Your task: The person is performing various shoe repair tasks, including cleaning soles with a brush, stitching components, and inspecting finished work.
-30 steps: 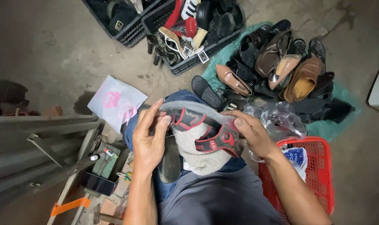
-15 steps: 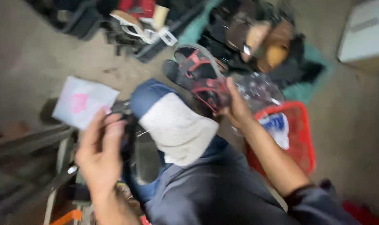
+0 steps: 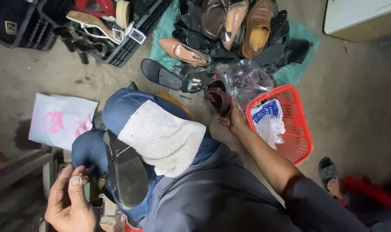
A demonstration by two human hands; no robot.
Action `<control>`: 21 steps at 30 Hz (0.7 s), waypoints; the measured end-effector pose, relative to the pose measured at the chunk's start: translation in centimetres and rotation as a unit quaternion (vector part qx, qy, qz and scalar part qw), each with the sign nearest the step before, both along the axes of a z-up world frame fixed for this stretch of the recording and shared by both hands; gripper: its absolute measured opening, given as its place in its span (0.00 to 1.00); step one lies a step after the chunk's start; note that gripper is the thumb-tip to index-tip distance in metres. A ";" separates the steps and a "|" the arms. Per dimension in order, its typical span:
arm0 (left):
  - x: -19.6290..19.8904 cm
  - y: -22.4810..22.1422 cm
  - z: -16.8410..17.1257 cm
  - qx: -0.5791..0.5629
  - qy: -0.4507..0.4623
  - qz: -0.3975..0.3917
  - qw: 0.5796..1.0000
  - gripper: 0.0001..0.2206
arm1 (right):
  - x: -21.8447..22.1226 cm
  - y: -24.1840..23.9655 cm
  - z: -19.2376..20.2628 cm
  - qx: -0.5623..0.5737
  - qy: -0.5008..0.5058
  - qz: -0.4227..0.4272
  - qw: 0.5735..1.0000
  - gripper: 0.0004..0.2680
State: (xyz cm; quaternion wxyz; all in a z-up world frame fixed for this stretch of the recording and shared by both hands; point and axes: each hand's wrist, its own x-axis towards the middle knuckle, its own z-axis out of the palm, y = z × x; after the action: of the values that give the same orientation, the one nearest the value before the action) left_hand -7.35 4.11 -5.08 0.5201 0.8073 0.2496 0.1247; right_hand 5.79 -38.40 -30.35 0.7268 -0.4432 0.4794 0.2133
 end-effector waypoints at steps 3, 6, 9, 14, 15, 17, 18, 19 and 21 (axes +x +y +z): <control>0.2 -0.6 0.4 0.006 0.005 0.000 1.000 0.15 | -0.1 -0.7 0.0 0.030 -0.051 0.062 0.996 0.31; 0.2 -0.5 0.2 0.015 0.021 0.001 1.000 0.15 | -2.0 -2.8 -4.9 -0.112 -0.052 0.176 0.977 0.15; 0.0 -0.5 -0.4 0.023 0.030 -0.003 0.999 0.14 | -2.9 -5.5 -10.1 -0.236 0.004 0.288 0.928 0.11; -0.1 -1.1 -2.2 0.012 0.076 0.047 0.996 0.13 | 0.4 -7.0 -10.7 -0.454 -0.145 0.214 0.853 0.09; -0.1 -1.0 -2.4 0.012 0.083 0.054 0.995 0.13 | 1.1 -8.0 -12.5 -0.452 -0.143 0.223 0.852 0.09; 0.0 -0.8 -2.9 0.063 0.103 0.063 0.991 0.13 | 3.1 -9.4 -16.5 -0.557 -0.237 0.178 0.776 0.07; 0.3 -1.1 -2.9 0.064 0.109 0.072 0.989 0.13 | 4.1 -9.8 -17.0 -0.553 -0.238 0.187 0.776 0.07; 0.7 -1.3 -2.9 0.069 0.106 0.071 0.989 0.12 | 5.2 -10.2 -17.6 -0.551 -0.186 0.164 0.797 0.13; 1.4 -1.8 -2.9 0.077 0.109 0.078 0.988 0.12 | 6.9 -11.7 -20.1 -0.544 -0.131 0.150 0.815 0.19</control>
State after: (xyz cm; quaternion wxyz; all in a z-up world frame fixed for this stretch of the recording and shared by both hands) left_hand -5.91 2.32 -7.99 0.4147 0.8316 0.3570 0.0951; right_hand 12.64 -50.11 -50.40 0.3823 -0.8565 0.3449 -0.0358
